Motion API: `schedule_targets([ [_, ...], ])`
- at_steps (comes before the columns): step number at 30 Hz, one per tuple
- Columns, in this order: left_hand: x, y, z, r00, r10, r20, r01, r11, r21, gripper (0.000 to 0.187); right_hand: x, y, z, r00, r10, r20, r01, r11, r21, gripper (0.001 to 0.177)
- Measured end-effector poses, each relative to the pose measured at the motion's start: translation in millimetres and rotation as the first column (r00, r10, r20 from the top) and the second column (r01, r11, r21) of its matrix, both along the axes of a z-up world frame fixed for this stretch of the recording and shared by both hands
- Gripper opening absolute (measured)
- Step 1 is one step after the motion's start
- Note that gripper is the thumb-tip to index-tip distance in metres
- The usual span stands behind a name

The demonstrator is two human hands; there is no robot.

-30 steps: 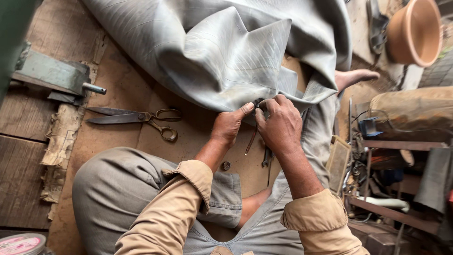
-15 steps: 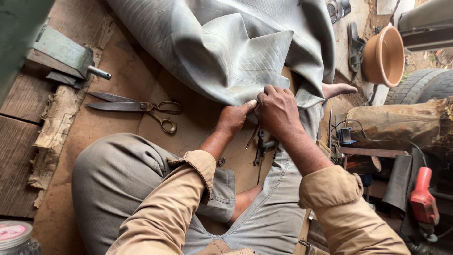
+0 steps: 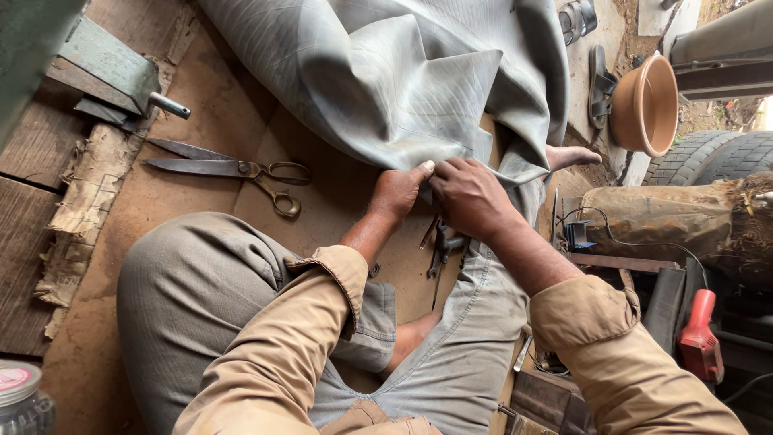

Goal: The person installs a valve stem onto a large rubber inner tube. They position the stem from the inside using a metal rod and then secure it by tightening a nut with wrenches.

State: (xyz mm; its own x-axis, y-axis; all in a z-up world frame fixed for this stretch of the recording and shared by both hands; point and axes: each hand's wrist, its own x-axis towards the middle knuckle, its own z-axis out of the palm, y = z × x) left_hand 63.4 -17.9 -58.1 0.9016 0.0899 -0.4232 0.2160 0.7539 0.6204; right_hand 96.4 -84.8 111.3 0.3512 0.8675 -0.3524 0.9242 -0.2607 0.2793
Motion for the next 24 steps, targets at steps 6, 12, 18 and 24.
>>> schedule_targets([
  [6,-3.3,-1.0,8.9,0.997,0.073,0.013,-0.071,0.990,-0.121,0.037,-12.9,-29.4,9.0,0.738,-0.503,-0.450,0.674,0.588,0.447,0.014],
  [12,-3.8,-1.1,6.4,0.999,0.047,0.011,-0.045,0.990,-0.131,0.037,-26.6,-43.3,-19.8,0.681,-0.593,-0.429,0.700,0.355,0.620,0.010],
  [18,-4.3,0.1,6.8,0.999,0.049,0.000,-0.048,0.986,-0.159,0.034,-23.2,-20.1,-23.0,0.753,-0.641,-0.152,0.611,0.594,0.523,0.017],
  [24,-2.7,0.1,5.4,0.999,0.043,0.003,-0.042,0.992,-0.118,0.032,-10.7,-6.4,-22.1,0.840,-0.542,0.029,0.475,0.761,0.442,0.019],
])
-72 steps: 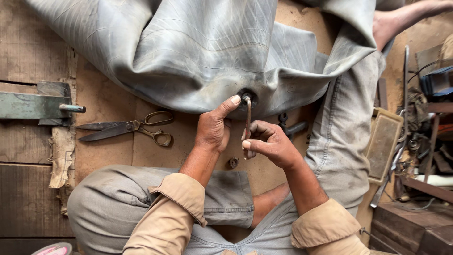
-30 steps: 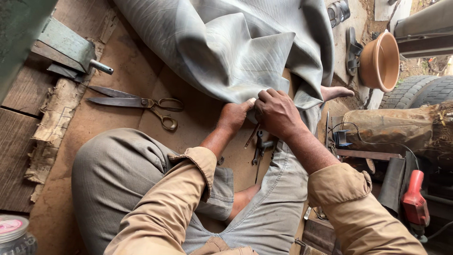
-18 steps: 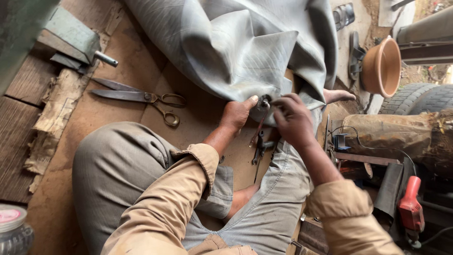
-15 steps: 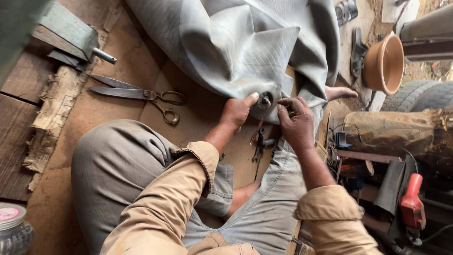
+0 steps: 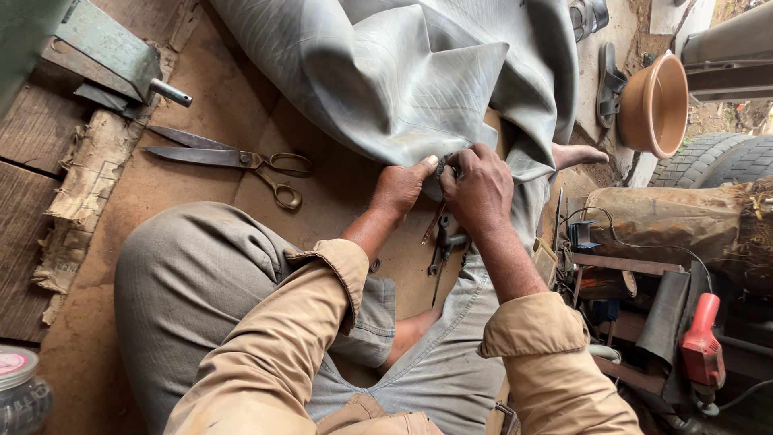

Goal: The person installs a valve stem onto a large rubber inner tube. They position the stem from the inside using a metal rod and then secure it by tightening a nut with wrenches.

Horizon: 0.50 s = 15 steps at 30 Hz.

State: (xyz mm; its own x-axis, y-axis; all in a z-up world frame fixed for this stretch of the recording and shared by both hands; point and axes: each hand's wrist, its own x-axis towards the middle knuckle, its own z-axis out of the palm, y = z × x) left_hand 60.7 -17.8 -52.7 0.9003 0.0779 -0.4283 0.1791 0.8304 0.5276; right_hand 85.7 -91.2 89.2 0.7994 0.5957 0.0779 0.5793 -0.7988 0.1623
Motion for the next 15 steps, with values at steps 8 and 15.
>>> schedule_targets([
  [8,2.9,-1.1,-0.5,0.998,-0.038,-0.052,0.043,0.994,0.100,0.033,9.4,-6.6,0.4,0.965,0.264,-0.005,-0.261,0.951,-0.169,0.017],
  [15,4.3,-1.0,0.0,0.994,-0.067,-0.091,0.083,0.978,0.190,0.034,10.0,-1.9,11.0,0.944,0.316,-0.097,-0.331,0.907,-0.261,0.017],
])
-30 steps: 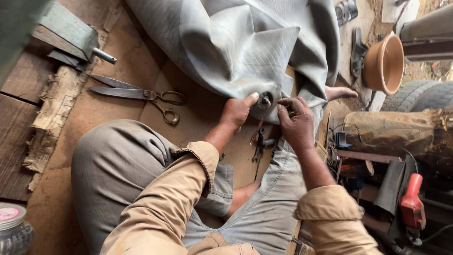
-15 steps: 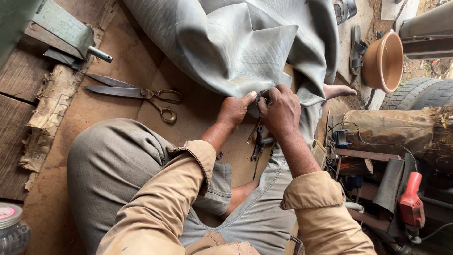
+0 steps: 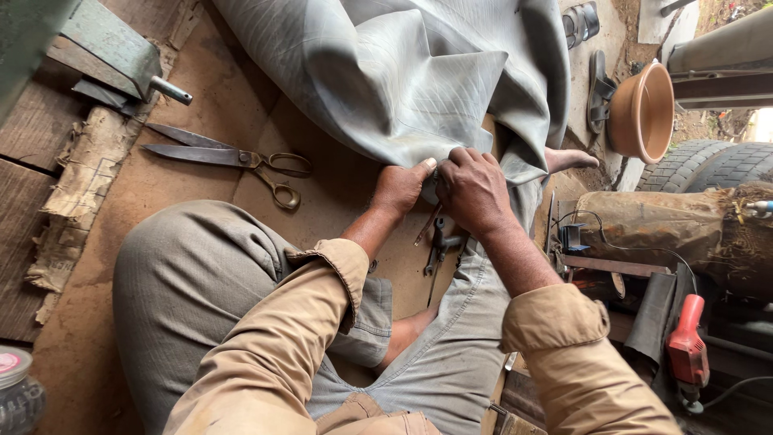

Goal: The person installs a valve stem onto a large rubber inner tube. They position the stem from the inside using a metal rod and then secure it by tightening a nut with wrenches.

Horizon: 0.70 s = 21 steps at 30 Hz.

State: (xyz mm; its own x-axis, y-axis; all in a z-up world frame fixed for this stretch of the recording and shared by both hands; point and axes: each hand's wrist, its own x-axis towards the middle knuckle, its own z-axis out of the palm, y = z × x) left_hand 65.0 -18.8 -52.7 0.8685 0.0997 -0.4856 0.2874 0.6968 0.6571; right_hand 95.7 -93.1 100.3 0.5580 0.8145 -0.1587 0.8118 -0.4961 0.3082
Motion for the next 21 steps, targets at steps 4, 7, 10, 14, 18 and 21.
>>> schedule_targets([
  [4,1.4,-0.1,-1.7,0.999,0.030,0.032,-0.028,0.999,-0.042,0.033,5.6,7.9,7.9,0.998,0.056,-0.018,-0.058,0.987,-0.151,0.013],
  [7,2.1,-2.2,-3.7,0.999,0.035,0.035,-0.033,0.998,-0.063,0.033,6.4,6.4,13.4,0.995,0.097,0.007,-0.091,0.954,-0.287,0.015],
  [10,2.6,-4.1,-3.4,0.994,0.085,0.066,-0.078,0.991,-0.106,0.032,3.8,-0.9,21.7,0.987,0.159,0.037,-0.137,0.930,-0.341,0.028],
  [14,2.1,-1.0,-2.4,0.994,0.087,0.059,-0.079,0.988,-0.135,0.032,-5.9,-9.6,26.2,0.968,0.237,0.085,-0.195,0.919,-0.342,0.042],
  [18,-1.4,-1.8,-1.4,0.996,0.086,0.036,-0.079,0.985,-0.152,0.032,-16.2,-11.5,19.5,0.967,0.231,0.103,-0.160,0.874,-0.458,0.051],
  [21,-1.1,1.4,1.2,0.991,0.128,0.036,-0.117,0.969,-0.215,0.032,-25.1,-4.7,18.9,0.969,0.200,0.145,-0.125,0.904,-0.410,0.054],
])
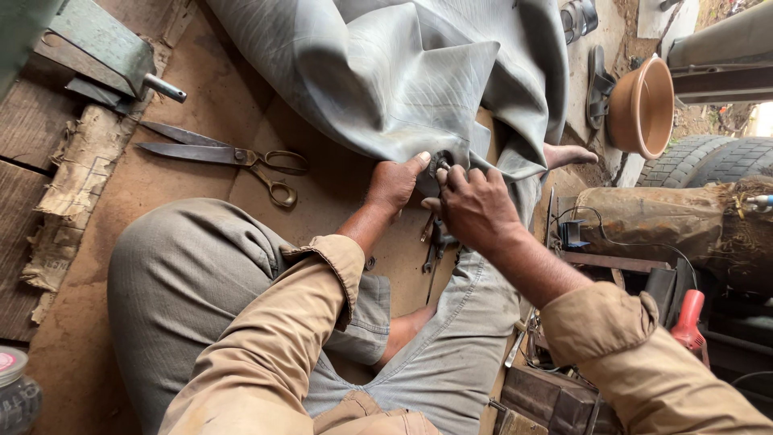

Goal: The person installs a valve stem onto a large rubber inner tube. They position the stem from the inside using a metal rod and then secure it by tightening a nut with wrenches.

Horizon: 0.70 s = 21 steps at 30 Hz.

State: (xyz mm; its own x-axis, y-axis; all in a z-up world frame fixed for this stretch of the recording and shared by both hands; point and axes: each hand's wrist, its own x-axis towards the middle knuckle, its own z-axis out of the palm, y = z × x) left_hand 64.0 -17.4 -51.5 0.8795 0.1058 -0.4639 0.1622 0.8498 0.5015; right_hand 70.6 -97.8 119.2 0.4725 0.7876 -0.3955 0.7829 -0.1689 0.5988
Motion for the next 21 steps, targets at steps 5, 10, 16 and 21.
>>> schedule_targets([
  [5,-2.1,0.4,1.4,1.000,-0.025,-0.013,0.025,1.000,0.018,0.033,-15.0,2.2,2.6,0.990,-0.129,-0.058,0.138,0.974,0.181,0.054],
  [10,-2.6,0.5,2.6,1.000,-0.017,-0.008,0.016,1.000,-0.024,0.033,-26.5,-12.3,-9.7,0.913,-0.247,-0.325,0.403,0.675,0.618,0.032],
  [16,-3.6,-1.1,-0.6,1.000,0.014,0.017,-0.014,1.000,0.011,0.035,-20.3,-45.0,-53.7,0.660,-0.188,-0.728,0.726,-0.091,0.682,0.021],
  [21,-3.1,-2.9,-8.6,1.000,-0.003,-0.011,0.003,1.000,0.004,0.038,-9.5,-52.5,-80.9,0.631,-0.079,-0.772,0.755,-0.167,0.635,0.028],
])
